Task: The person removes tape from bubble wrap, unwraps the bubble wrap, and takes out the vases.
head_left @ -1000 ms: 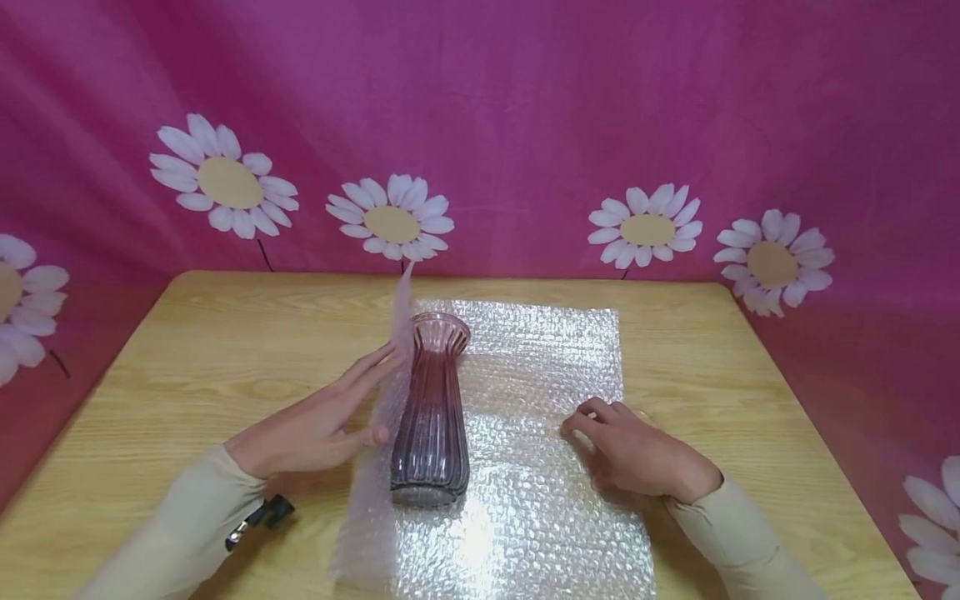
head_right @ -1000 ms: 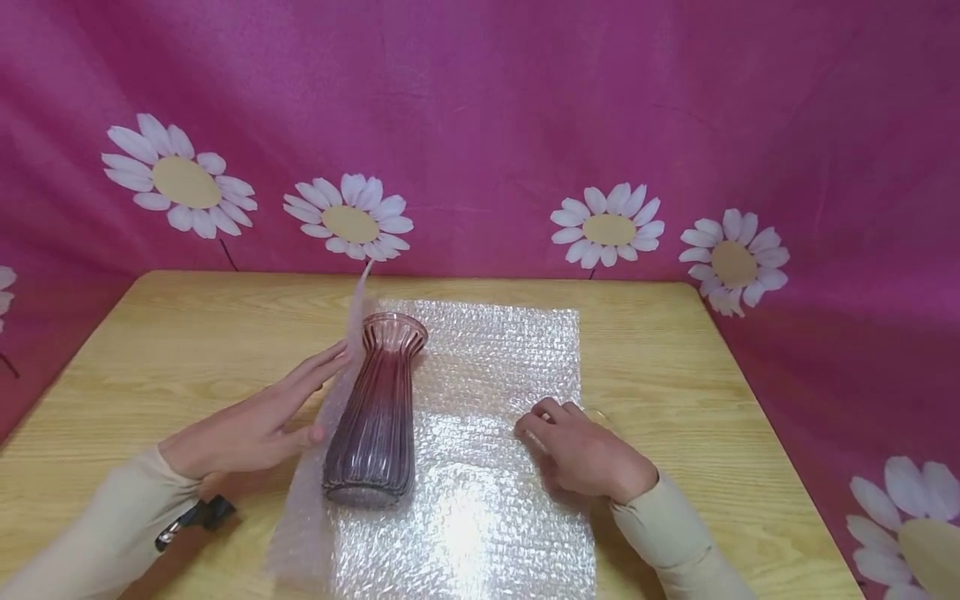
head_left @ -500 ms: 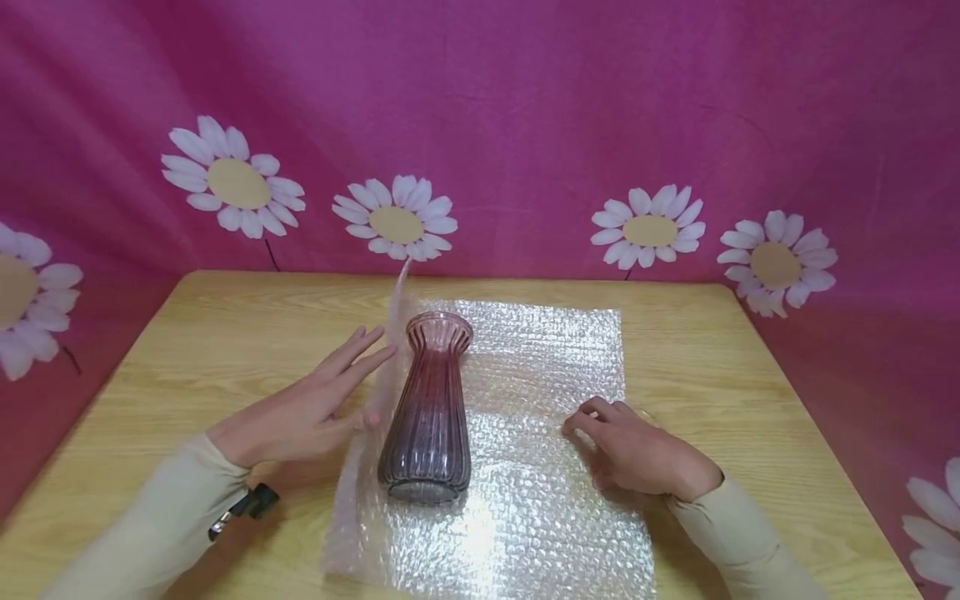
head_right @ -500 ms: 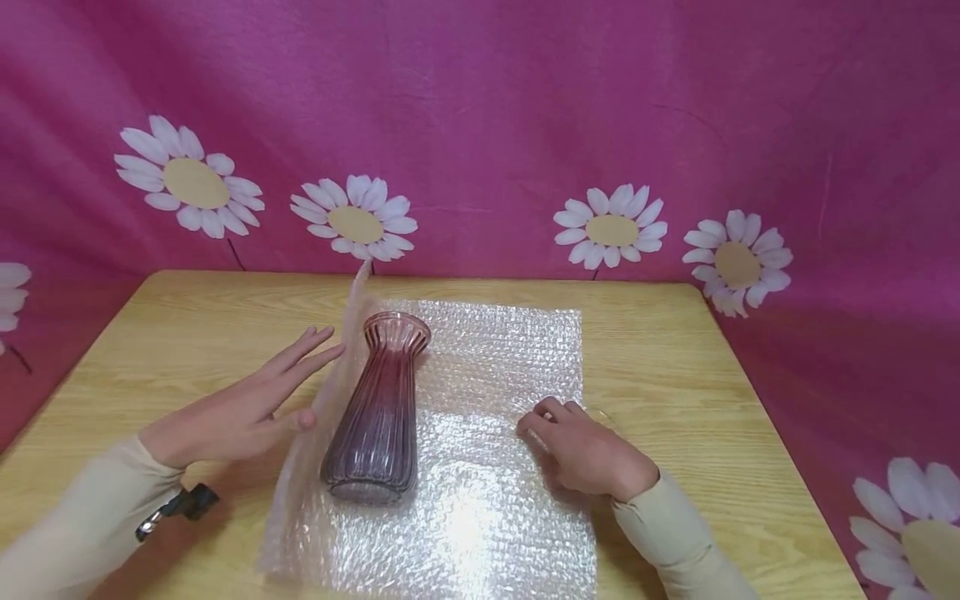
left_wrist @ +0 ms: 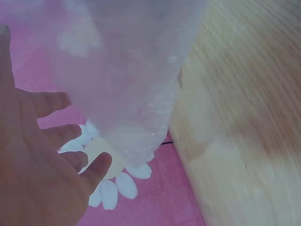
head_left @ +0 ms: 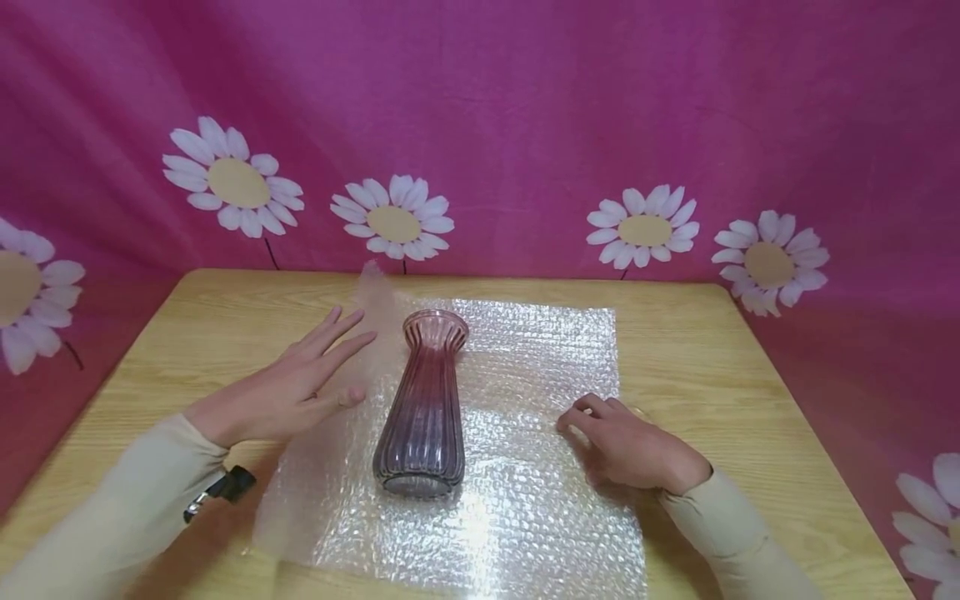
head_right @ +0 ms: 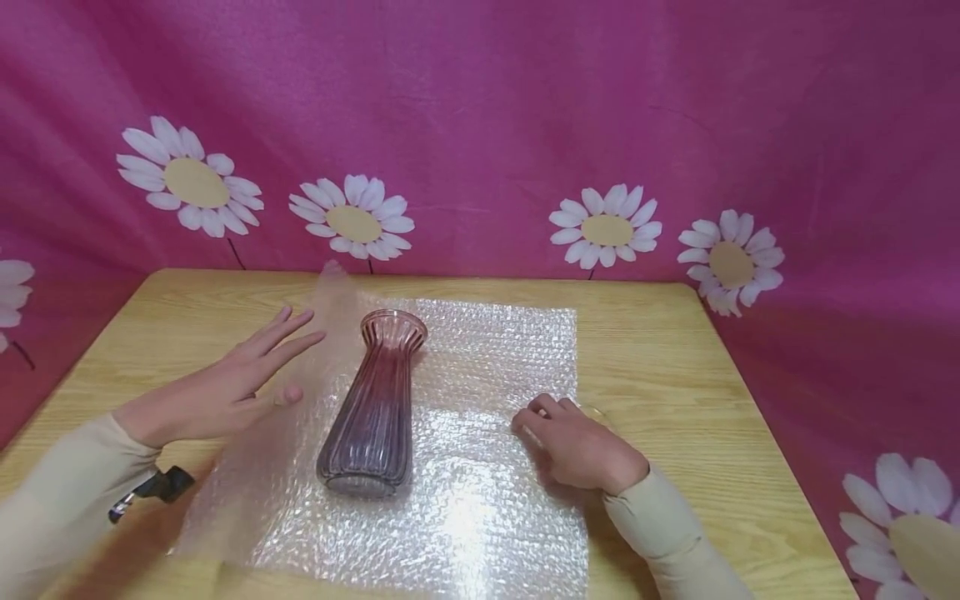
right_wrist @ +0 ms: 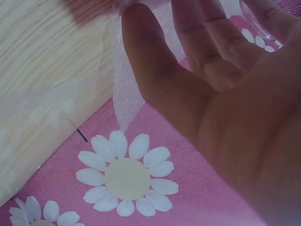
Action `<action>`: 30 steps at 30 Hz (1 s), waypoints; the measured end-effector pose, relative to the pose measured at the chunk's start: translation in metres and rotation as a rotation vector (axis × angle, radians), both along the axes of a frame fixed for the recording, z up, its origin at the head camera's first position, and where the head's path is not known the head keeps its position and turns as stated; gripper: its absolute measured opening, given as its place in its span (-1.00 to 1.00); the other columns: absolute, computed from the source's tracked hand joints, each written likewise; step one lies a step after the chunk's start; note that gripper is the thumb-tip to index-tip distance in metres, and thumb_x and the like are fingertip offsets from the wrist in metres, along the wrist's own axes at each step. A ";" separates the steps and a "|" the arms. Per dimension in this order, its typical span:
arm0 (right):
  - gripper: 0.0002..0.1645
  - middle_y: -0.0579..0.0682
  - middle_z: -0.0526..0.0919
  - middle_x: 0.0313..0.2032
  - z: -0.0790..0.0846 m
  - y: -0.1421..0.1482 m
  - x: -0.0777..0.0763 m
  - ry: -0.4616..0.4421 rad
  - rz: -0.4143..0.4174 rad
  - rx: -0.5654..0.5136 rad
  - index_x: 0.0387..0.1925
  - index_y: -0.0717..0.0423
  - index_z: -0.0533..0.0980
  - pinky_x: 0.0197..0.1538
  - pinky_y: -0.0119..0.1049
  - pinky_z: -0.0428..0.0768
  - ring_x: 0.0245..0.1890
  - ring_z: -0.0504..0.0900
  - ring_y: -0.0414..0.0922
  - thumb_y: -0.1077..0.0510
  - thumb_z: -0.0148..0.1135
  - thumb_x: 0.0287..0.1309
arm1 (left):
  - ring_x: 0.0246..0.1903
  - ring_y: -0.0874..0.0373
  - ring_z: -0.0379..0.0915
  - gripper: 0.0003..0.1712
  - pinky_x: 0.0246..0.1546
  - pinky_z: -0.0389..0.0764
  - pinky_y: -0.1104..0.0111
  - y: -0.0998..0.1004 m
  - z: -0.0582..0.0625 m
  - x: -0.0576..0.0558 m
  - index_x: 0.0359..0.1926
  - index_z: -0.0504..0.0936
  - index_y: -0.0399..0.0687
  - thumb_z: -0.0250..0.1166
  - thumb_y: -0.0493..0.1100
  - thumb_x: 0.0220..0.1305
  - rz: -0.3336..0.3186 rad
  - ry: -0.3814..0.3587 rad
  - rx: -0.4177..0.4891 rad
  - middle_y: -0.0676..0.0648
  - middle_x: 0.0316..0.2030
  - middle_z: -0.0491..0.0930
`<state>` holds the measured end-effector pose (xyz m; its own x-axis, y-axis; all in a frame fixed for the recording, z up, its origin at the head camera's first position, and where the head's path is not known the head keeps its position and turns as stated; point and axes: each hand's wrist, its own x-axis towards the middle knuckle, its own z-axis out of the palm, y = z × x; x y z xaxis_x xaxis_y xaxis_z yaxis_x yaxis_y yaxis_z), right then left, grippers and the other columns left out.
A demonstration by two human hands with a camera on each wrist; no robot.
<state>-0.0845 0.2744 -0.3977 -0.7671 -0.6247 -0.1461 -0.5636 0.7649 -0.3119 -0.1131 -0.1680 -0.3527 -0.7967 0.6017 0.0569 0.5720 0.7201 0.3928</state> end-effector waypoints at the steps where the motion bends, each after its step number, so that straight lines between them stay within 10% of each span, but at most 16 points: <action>1: -0.29 0.04 0.55 0.11 0.000 0.000 0.000 0.001 0.001 -0.001 0.15 -0.09 0.52 0.03 -0.08 0.67 0.03 0.49 -0.02 0.40 0.50 -0.05 | 0.66 -0.33 -0.37 -0.19 0.49 0.04 -0.48 0.000 0.002 0.000 0.64 0.11 0.04 0.12 0.19 0.54 0.001 0.001 -0.007 -0.14 0.69 -0.16; 18: -0.30 0.04 0.54 0.11 -0.001 -0.002 -0.001 -0.002 -0.013 0.004 0.14 -0.08 0.54 0.07 -0.04 0.68 0.03 0.51 -0.01 0.40 0.49 -0.07 | 0.65 -0.31 -0.21 -0.19 0.56 0.05 -0.35 0.024 0.029 -0.006 0.63 0.08 -0.11 0.05 0.16 0.59 0.008 0.044 -0.049 -0.23 0.66 -0.01; 30: -0.31 0.01 0.55 0.08 -0.001 0.000 0.000 0.019 -0.011 -0.005 0.13 -0.06 0.55 0.03 -0.10 0.66 0.00 0.49 -0.05 0.41 0.49 -0.08 | 0.57 -0.36 0.08 -0.19 0.44 0.25 -0.39 0.046 0.016 -0.015 0.61 0.17 -0.08 0.06 0.24 0.56 0.010 0.056 -0.068 -0.33 0.55 0.22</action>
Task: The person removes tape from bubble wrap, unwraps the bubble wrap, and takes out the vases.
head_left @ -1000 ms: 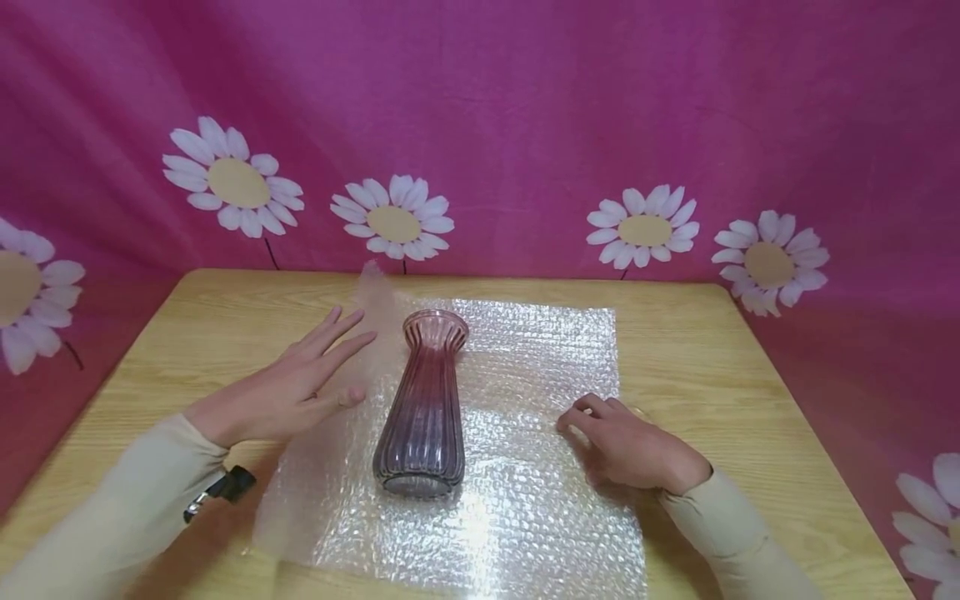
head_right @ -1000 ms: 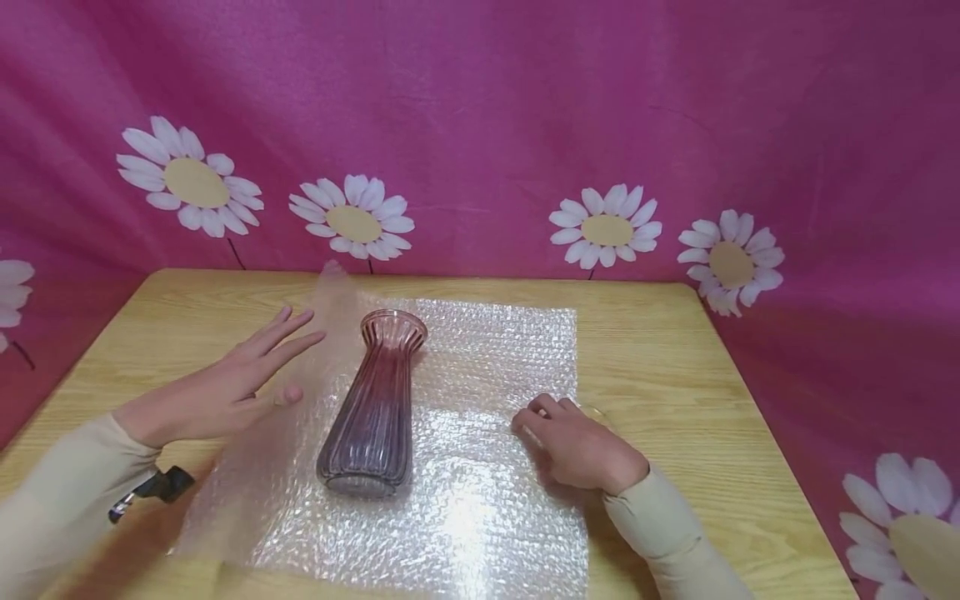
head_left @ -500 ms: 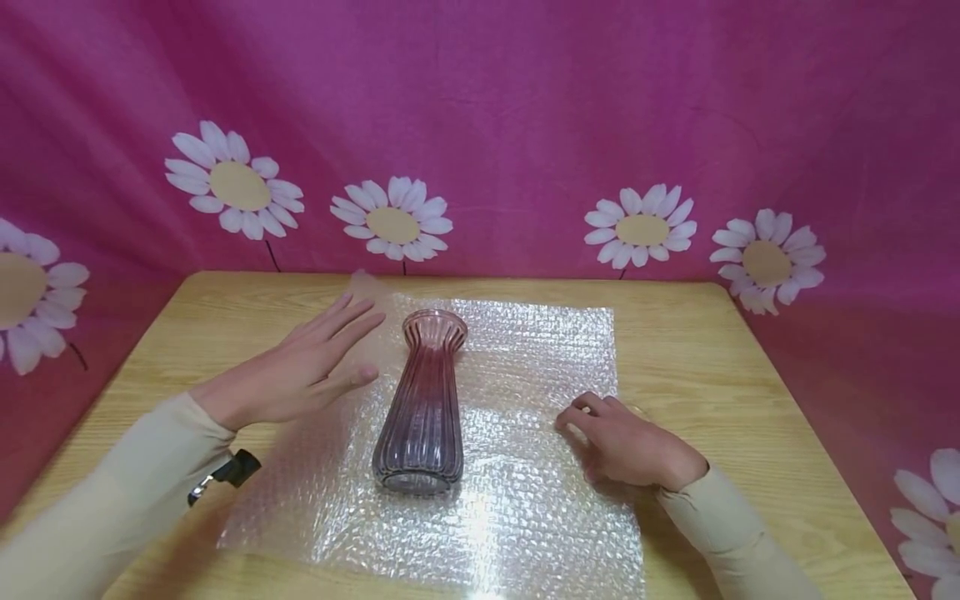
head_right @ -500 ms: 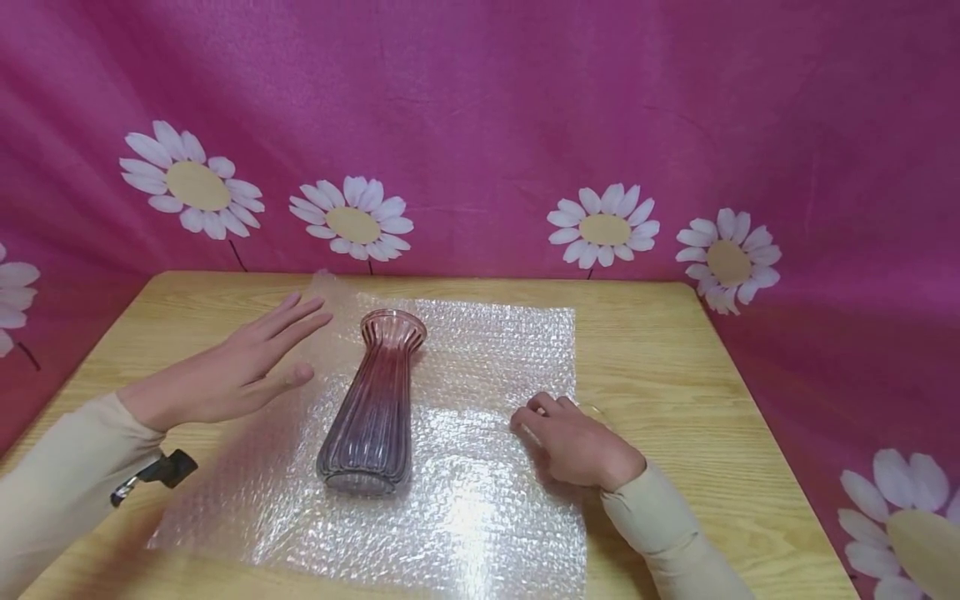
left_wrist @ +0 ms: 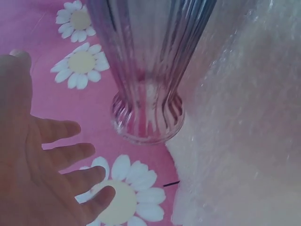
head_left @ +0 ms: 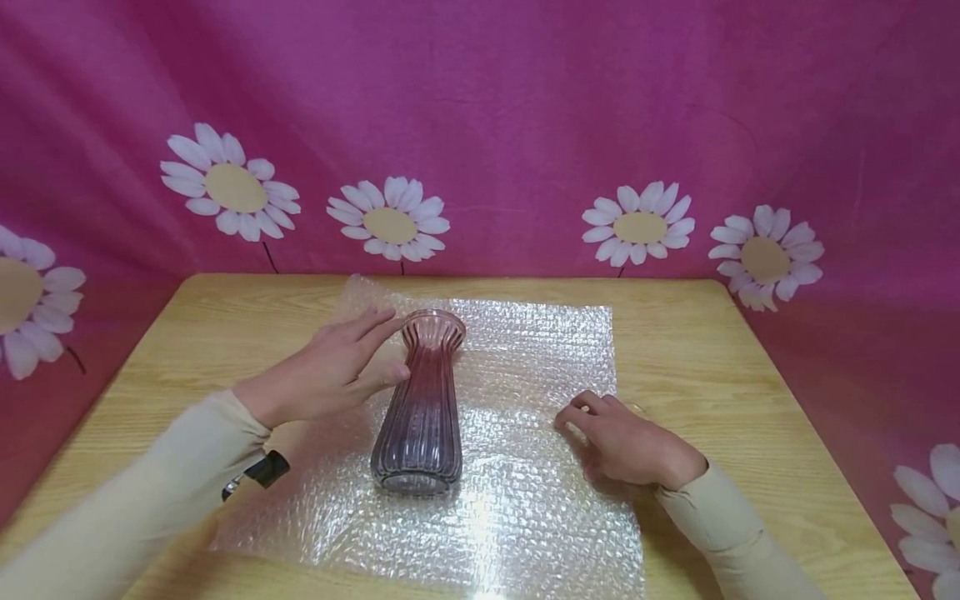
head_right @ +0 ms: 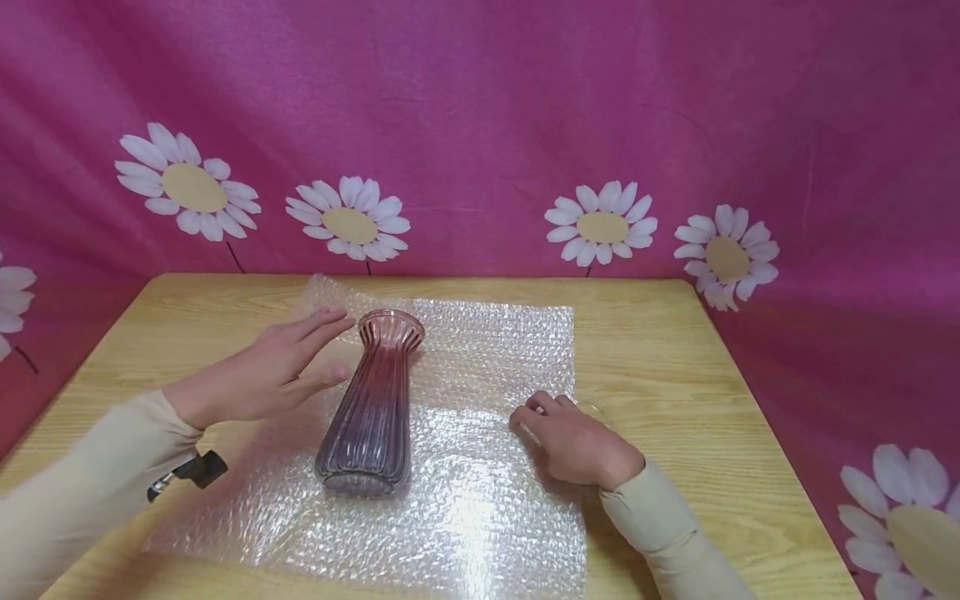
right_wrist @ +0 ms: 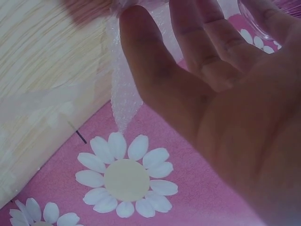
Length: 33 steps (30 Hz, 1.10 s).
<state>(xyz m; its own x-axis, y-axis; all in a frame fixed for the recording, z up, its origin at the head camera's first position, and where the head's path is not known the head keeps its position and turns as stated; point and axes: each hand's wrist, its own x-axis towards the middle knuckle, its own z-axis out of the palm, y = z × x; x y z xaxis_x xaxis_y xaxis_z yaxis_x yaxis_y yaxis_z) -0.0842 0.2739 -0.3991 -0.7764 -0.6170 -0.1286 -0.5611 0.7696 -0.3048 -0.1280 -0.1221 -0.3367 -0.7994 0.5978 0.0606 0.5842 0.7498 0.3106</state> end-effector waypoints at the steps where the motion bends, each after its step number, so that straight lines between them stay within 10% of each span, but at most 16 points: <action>1: -0.31 0.02 0.55 0.08 0.000 0.000 0.000 0.003 0.001 0.001 0.13 -0.06 0.55 0.03 -0.10 0.66 0.00 0.50 -0.04 0.41 0.49 -0.08 | 0.57 -0.35 0.10 -0.18 0.44 0.26 -0.38 0.001 -0.002 -0.001 0.61 0.16 -0.07 0.08 0.23 0.55 -0.001 -0.001 0.001 -0.33 0.55 0.23; 16: -0.31 0.02 0.56 0.10 0.001 0.000 -0.002 -0.025 -0.010 0.014 0.15 -0.06 0.55 0.06 -0.08 0.68 0.01 0.51 -0.05 0.37 0.52 -0.05 | 0.57 -0.25 0.15 0.01 0.58 0.26 -0.12 0.022 -0.033 -0.003 0.63 0.06 -0.19 -0.02 0.42 0.51 0.115 -0.189 0.047 -0.31 0.57 0.19; 33: -0.29 0.02 0.53 0.12 0.001 0.000 0.000 -0.054 -0.012 0.003 0.16 -0.06 0.54 0.06 -0.09 0.67 0.04 0.50 -0.05 0.39 0.54 -0.06 | 0.45 -0.24 0.35 -0.07 0.46 0.45 -0.13 0.029 -0.050 -0.002 0.54 0.23 -0.21 -0.02 0.41 0.52 0.187 -0.180 0.131 -0.31 0.45 0.37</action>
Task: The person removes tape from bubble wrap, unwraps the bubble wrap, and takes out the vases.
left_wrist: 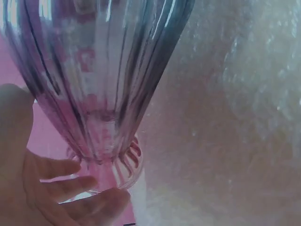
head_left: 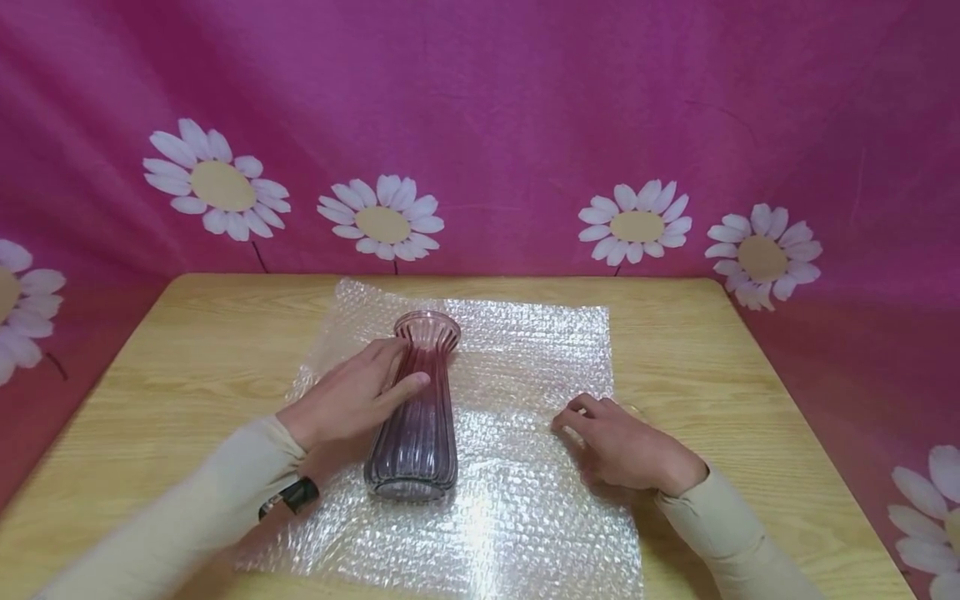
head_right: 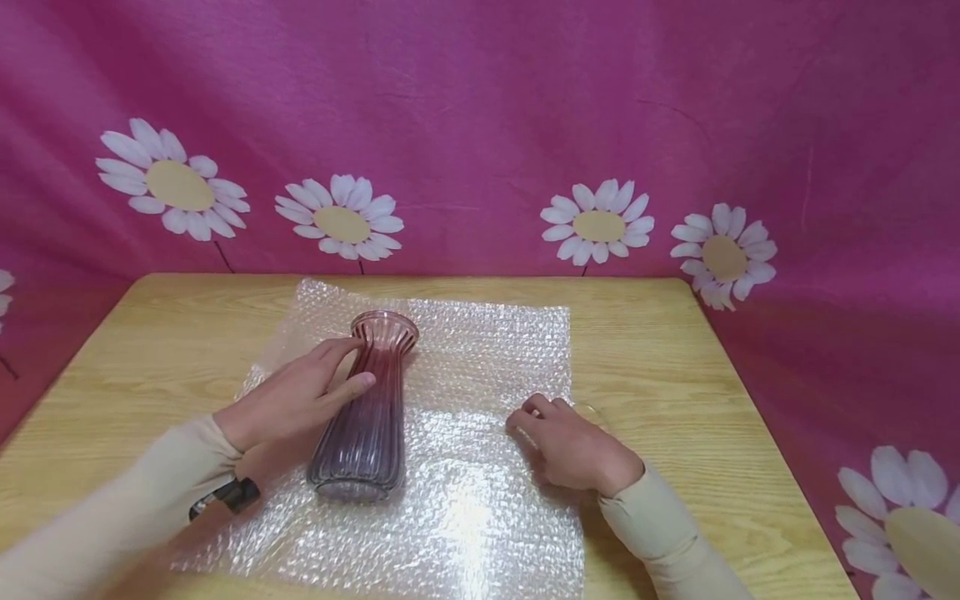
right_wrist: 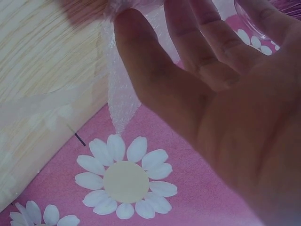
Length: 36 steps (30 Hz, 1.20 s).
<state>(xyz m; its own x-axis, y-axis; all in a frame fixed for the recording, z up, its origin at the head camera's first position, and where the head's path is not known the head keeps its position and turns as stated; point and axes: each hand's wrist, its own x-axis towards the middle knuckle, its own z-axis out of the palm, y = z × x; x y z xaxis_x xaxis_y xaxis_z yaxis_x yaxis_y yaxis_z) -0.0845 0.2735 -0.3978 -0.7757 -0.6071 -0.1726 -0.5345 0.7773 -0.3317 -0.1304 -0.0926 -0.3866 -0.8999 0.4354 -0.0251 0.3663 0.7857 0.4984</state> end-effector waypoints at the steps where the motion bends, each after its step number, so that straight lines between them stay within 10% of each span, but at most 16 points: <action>1: -0.29 0.02 0.54 0.12 0.000 0.000 0.000 0.000 0.001 0.002 0.16 -0.06 0.54 0.07 -0.09 0.68 0.04 0.50 -0.05 0.39 0.53 -0.06 | 0.45 -0.25 0.35 -0.07 0.46 0.45 -0.14 0.000 -0.001 -0.001 0.53 0.23 -0.23 -0.02 0.40 0.52 0.005 0.005 0.015 -0.32 0.44 0.37; 16: -0.28 0.04 0.56 0.14 -0.001 -0.001 0.001 0.009 -0.013 0.020 0.17 -0.02 0.54 0.14 -0.01 0.68 0.10 0.53 0.01 0.39 0.54 -0.08 | -0.21 0.07 0.54 -0.20 -0.21 0.66 0.22 -0.002 -0.014 -0.006 0.17 0.48 -0.29 0.02 0.40 0.50 0.121 -0.080 0.118 -0.20 -0.08 0.62; 36: -0.29 -0.01 0.52 0.13 -0.001 0.000 0.001 -0.018 -0.028 0.013 0.17 -0.08 0.54 0.07 -0.10 0.67 0.04 0.47 -0.07 0.38 0.53 -0.02 | -0.02 0.00 0.71 -0.14 0.05 0.75 0.08 0.002 -0.021 -0.014 0.25 0.49 -0.29 0.00 0.43 0.49 0.115 -0.171 0.178 -0.24 0.03 0.72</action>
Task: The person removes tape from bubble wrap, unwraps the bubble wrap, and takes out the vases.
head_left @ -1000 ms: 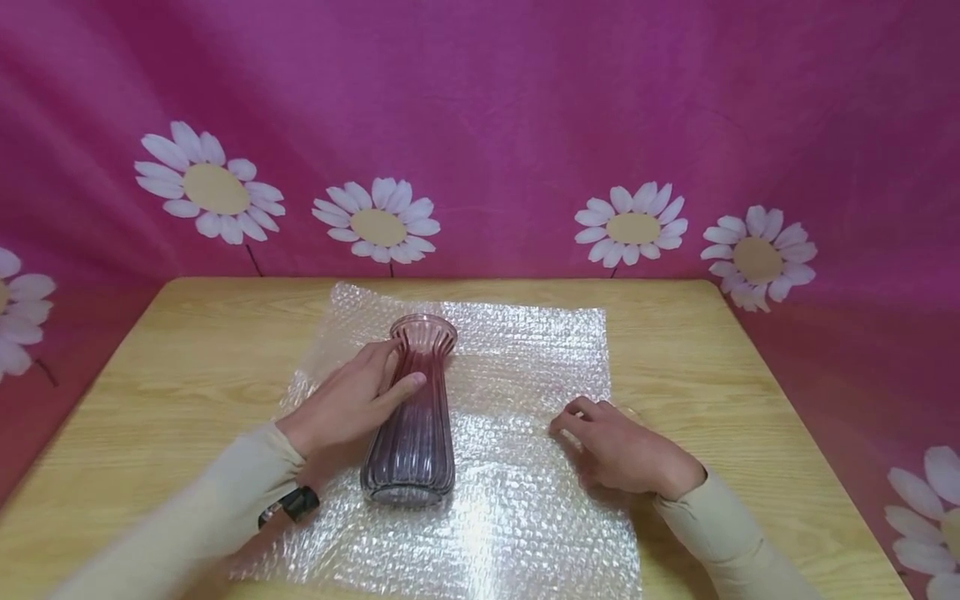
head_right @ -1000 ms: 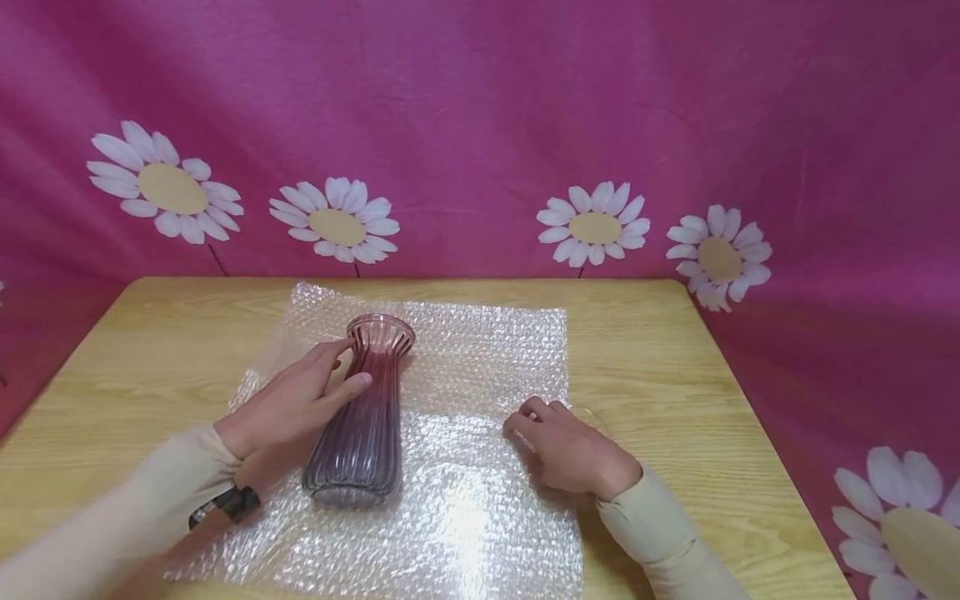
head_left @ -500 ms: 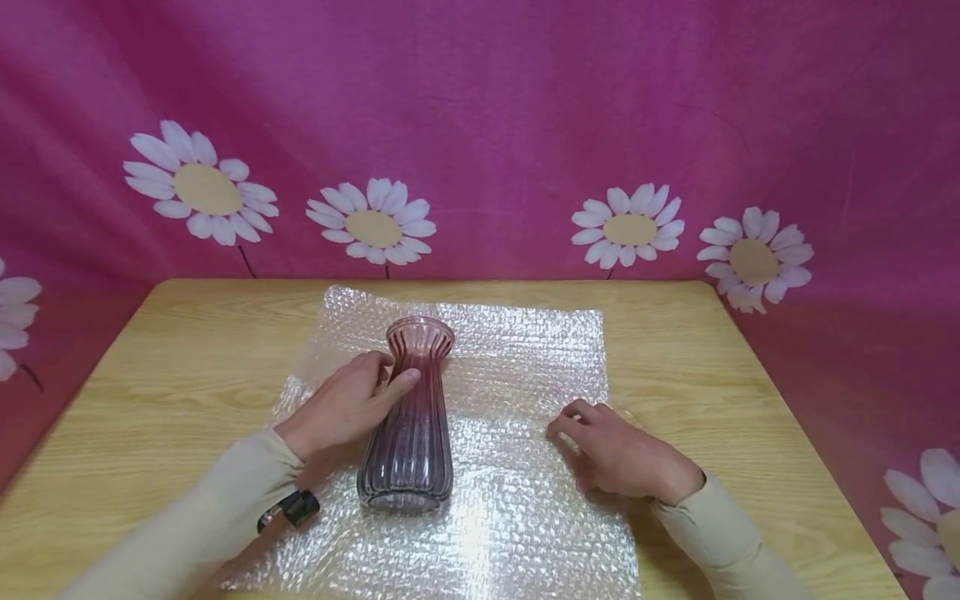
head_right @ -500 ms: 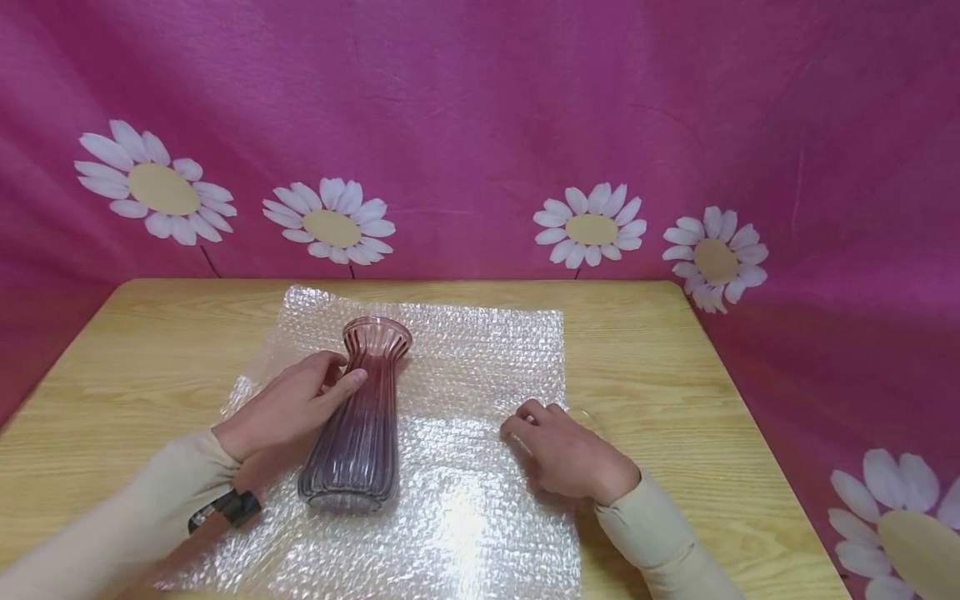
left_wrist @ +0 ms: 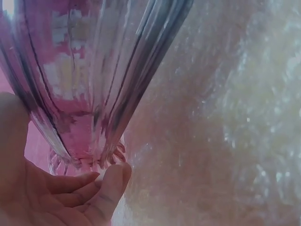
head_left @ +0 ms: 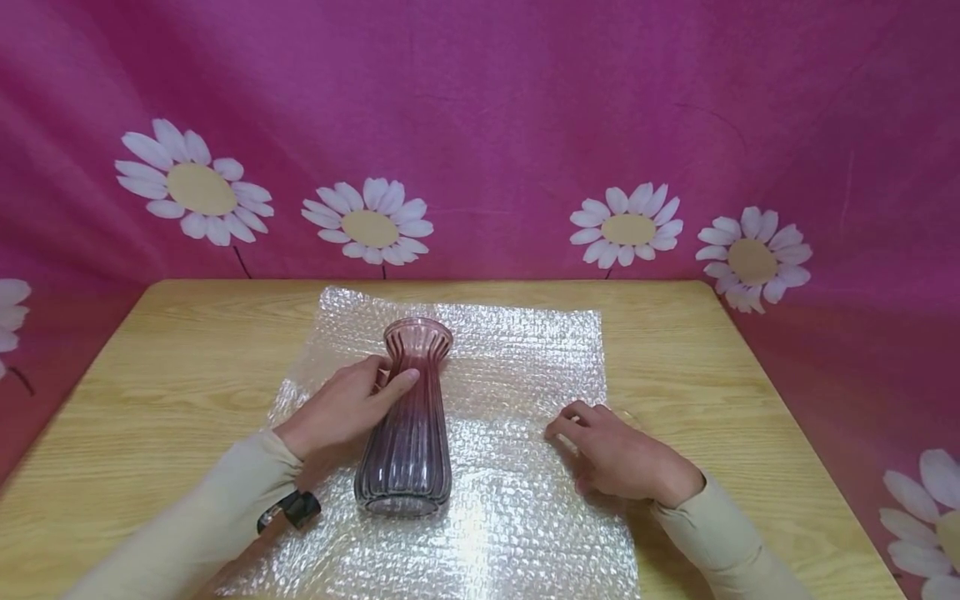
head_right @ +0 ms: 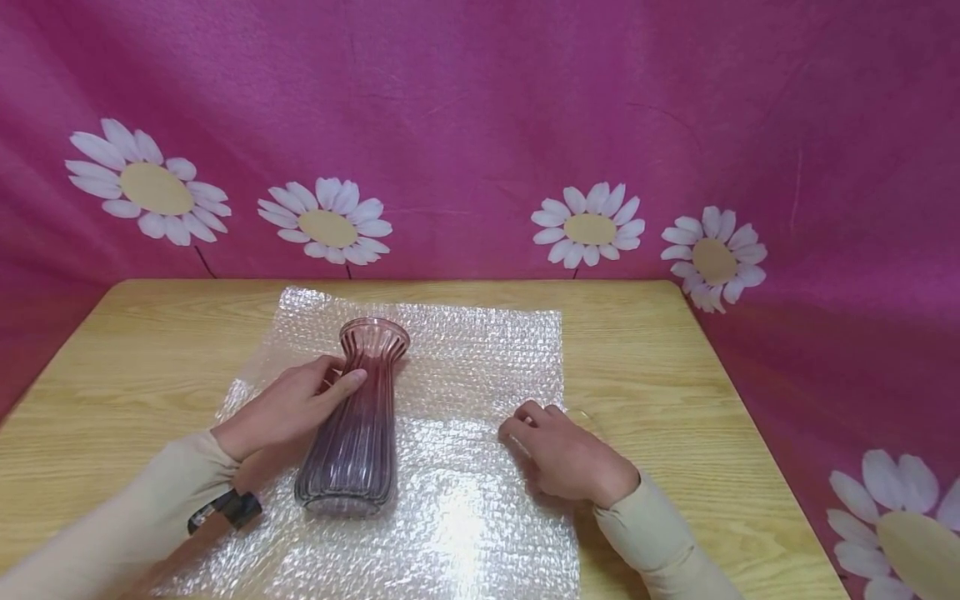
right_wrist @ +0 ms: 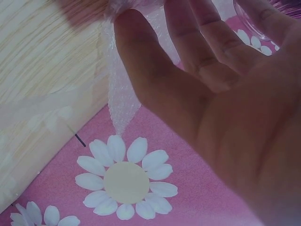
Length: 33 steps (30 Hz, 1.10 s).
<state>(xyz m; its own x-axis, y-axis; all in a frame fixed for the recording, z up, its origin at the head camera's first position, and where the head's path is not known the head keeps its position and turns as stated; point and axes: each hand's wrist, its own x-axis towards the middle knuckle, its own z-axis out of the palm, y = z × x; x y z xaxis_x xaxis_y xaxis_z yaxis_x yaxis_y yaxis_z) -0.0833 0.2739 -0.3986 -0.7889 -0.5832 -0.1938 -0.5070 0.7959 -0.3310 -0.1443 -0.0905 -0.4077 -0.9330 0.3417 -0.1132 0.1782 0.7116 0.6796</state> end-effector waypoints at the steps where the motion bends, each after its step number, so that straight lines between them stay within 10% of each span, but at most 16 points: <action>1: -0.30 -0.01 0.52 0.13 0.000 0.000 0.000 -0.003 0.000 -0.001 0.17 -0.09 0.54 0.06 -0.11 0.67 0.04 0.46 -0.07 0.38 0.53 -0.02 | -0.04 0.01 0.71 -0.14 0.03 0.76 0.10 0.000 0.001 0.000 0.26 0.49 -0.28 0.01 0.43 0.49 0.005 -0.009 -0.002 -0.24 0.01 0.73; 33: -0.26 0.02 0.55 0.14 0.001 -0.002 0.001 0.014 0.001 0.002 0.19 -0.03 0.54 0.09 -0.07 0.71 0.07 0.51 -0.04 0.44 0.51 -0.06 | -0.09 0.03 0.70 -0.16 0.00 0.76 0.13 0.008 0.005 -0.004 0.24 0.52 -0.25 0.22 0.41 0.36 0.085 -0.190 0.073 -0.23 -0.02 0.72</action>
